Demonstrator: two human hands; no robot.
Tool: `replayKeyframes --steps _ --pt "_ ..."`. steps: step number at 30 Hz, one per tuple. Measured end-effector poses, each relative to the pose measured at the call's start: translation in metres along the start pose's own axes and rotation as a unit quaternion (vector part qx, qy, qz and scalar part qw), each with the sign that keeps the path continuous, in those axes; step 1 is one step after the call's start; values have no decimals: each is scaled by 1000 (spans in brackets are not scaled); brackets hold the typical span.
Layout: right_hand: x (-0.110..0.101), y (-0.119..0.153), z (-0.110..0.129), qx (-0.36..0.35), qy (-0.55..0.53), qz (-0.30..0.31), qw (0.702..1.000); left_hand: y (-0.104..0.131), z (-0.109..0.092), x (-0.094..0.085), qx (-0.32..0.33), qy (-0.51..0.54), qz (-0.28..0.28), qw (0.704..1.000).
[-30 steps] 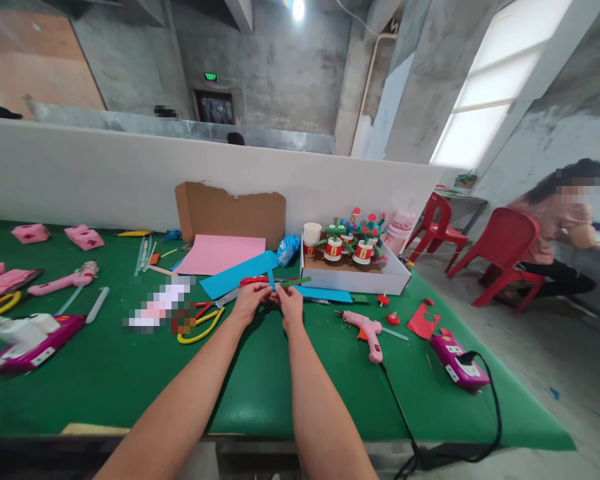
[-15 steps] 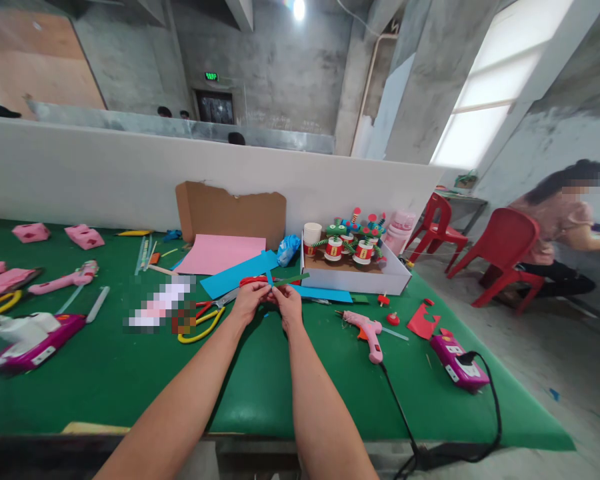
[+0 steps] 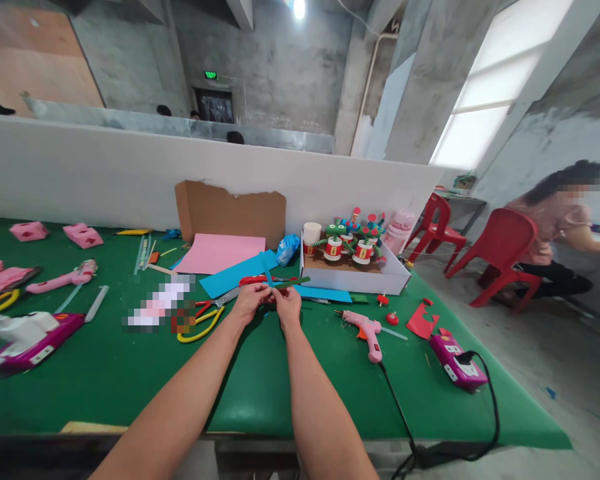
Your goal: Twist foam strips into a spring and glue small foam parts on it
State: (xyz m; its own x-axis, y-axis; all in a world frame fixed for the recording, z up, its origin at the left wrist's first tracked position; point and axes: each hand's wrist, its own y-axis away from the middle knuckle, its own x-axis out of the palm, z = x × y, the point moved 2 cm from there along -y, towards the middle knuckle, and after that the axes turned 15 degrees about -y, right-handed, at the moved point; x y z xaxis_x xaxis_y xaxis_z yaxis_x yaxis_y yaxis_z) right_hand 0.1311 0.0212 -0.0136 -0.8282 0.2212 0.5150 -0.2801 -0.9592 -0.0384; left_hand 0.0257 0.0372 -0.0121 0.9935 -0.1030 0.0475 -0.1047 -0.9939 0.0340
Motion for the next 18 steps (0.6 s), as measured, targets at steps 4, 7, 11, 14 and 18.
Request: replayKeyframes --steps 4,7,11,14,18 --pt "1 1 2 23 -46 13 999 -1 0 0 18 -15 -12 1000" --pt "0 1 4 38 -62 13 997 -1 0 -1 30 -39 -23 999" --pt "-1 0 3 39 -52 1 998 -1 0 -2 32 -64 -28 997" --pt "-2 -1 4 30 -54 3 998 -1 -1 -2 26 -66 -36 997" --pt "-2 -2 5 76 -112 15 991 -1 -3 -3 24 -49 -52 997"
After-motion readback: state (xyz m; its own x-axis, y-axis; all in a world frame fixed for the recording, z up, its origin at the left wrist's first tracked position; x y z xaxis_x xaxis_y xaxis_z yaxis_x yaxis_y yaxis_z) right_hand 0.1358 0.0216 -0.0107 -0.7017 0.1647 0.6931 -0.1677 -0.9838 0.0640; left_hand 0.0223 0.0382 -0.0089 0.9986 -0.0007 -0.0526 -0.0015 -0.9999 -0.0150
